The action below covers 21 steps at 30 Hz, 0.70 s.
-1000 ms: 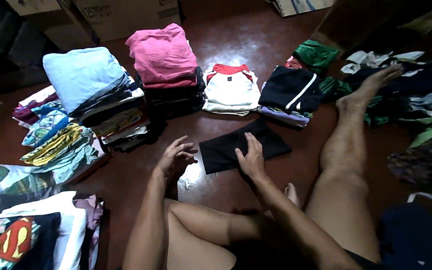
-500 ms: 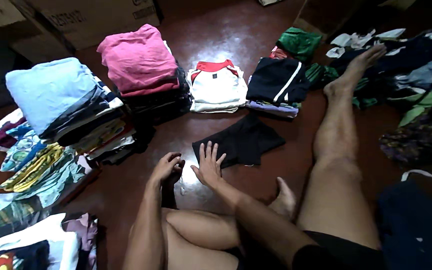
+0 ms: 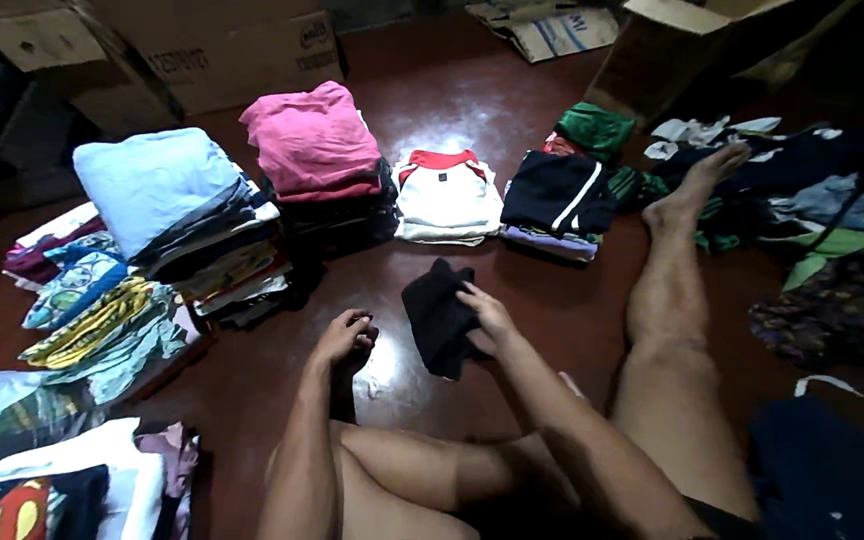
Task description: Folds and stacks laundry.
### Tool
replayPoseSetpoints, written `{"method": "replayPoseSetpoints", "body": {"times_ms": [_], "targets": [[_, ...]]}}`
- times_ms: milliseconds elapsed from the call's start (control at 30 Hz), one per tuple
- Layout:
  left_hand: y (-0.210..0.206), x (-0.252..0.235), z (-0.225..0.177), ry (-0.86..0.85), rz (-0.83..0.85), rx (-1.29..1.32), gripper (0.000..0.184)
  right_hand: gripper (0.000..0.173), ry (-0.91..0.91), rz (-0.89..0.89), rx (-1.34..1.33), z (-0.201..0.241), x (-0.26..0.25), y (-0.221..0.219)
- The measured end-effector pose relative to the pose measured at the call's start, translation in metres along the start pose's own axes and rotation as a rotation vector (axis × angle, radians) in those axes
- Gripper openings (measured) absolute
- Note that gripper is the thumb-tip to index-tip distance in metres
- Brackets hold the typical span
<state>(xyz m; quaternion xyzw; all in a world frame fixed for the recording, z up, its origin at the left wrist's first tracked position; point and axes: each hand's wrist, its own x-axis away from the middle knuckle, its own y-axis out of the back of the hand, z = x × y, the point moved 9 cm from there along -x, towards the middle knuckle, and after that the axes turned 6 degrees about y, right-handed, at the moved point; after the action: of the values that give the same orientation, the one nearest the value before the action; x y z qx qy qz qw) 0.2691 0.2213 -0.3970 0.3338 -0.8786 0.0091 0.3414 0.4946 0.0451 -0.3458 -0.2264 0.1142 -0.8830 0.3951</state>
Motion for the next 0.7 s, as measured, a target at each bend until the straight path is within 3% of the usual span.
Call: {"method": "replayPoseSetpoints", "body": {"times_ms": [100,200,267,433,567,633,700], "targets": [[-0.001,-0.004,0.003,0.007,0.019,-0.008,0.041,0.042,-0.079,0.029,-0.133,-0.009,-0.011,0.045],[-0.003,-0.007,0.005,0.039,0.038,-0.037,0.041,0.034,-0.066,-0.129,0.372,-0.028,-0.021,0.107],[-0.005,-0.010,0.009,0.062,0.046,-0.063,0.040,0.031,-0.065,-0.188,0.600,-0.038,-0.021,0.126],[-0.004,-0.012,0.017,0.092,0.044,-0.107,0.040,0.032,-0.097,-0.234,0.620,-0.043,-0.017,0.126],[-0.006,-0.011,0.014,0.064,0.003,-0.198,0.040,0.065,0.200,-0.296,1.152,-0.003,0.003,0.106],[-0.018,-0.008,0.010,0.037,0.002,-0.237,0.042,0.068,0.333,-0.205,1.316,-0.006,0.014,0.084],[-0.042,-0.001,0.003,0.010,0.009,-0.203,0.050,0.063,0.317,-0.037,1.416,-0.038,0.022,0.071]]}}
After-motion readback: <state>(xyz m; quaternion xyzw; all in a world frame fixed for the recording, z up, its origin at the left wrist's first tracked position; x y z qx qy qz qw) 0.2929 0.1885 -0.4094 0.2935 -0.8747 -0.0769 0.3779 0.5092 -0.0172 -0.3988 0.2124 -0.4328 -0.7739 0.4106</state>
